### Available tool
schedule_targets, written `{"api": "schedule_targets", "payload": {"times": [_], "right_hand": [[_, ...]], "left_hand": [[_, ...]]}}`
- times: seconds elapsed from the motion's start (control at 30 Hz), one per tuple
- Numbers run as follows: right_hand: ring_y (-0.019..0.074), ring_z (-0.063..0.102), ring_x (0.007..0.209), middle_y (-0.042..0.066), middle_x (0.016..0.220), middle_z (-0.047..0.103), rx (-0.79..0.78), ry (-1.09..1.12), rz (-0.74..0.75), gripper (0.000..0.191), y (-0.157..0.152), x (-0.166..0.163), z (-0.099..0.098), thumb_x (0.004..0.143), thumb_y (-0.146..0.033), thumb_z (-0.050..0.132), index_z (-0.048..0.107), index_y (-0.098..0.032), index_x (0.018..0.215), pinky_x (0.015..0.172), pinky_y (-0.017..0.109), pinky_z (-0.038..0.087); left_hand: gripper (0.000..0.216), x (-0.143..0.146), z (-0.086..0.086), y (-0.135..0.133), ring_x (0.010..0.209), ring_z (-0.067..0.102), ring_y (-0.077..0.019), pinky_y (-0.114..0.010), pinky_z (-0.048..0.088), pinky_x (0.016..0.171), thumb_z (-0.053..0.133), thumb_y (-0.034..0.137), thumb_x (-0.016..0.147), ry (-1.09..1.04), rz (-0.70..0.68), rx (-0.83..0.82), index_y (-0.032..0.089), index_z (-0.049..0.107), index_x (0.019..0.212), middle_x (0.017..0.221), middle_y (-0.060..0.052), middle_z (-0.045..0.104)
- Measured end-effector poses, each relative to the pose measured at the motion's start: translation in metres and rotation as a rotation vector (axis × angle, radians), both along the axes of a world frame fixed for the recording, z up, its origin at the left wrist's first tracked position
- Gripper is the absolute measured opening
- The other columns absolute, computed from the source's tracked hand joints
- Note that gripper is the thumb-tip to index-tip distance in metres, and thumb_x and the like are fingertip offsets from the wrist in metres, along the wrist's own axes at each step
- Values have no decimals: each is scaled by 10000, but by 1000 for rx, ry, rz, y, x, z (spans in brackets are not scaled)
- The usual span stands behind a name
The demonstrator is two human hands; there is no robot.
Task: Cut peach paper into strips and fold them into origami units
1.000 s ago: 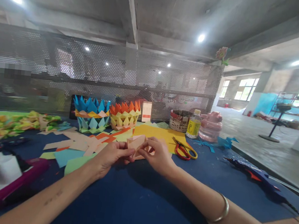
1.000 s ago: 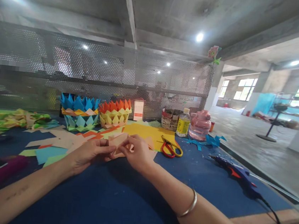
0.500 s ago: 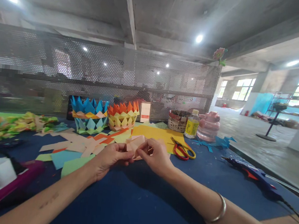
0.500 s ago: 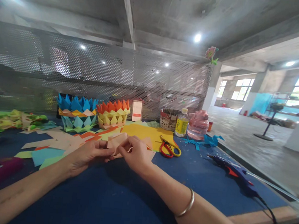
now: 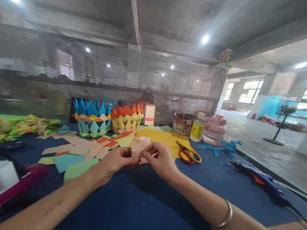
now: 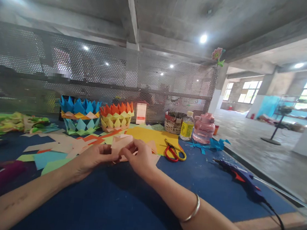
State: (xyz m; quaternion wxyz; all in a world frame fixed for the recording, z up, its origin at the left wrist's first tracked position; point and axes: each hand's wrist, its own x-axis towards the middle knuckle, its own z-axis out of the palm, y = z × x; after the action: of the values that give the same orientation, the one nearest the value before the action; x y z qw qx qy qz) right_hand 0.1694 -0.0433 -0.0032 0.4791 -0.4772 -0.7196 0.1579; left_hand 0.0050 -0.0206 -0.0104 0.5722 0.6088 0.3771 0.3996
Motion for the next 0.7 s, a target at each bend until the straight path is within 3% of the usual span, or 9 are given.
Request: {"api": "schedule_targets", "payload": {"times": [0.3, 0.5, 0.7], "right_hand": [[121, 538, 729, 9, 840, 541, -35, 244, 72, 220, 1, 3, 1, 756, -262, 538, 479, -194, 957, 593, 237, 444], [123, 521, 671, -16, 713, 509, -153, 435, 139, 216, 4, 4, 1, 805, -278, 426, 390, -201, 1004, 527, 223, 420], [112, 496, 626, -37, 660, 504, -159, 424, 168, 231, 9, 7, -4, 801, -268, 438, 411, -196, 1020, 533, 219, 415]], "left_hand": [[209, -2, 4, 0, 659, 618, -121, -215, 457, 642, 744, 244, 606, -109, 48, -128, 121, 651, 747, 739, -66, 688], [183, -2, 4, 0, 642, 622, -114, -212, 468, 635, 744, 220, 601, -103, 81, -134, 119, 630, 704, 689, -53, 681], [189, -2, 2, 0, 619, 616, -112, -213, 458, 612, 743, 221, 599, -77, 57, -128, 122, 607, 687, 684, -51, 675]]}}
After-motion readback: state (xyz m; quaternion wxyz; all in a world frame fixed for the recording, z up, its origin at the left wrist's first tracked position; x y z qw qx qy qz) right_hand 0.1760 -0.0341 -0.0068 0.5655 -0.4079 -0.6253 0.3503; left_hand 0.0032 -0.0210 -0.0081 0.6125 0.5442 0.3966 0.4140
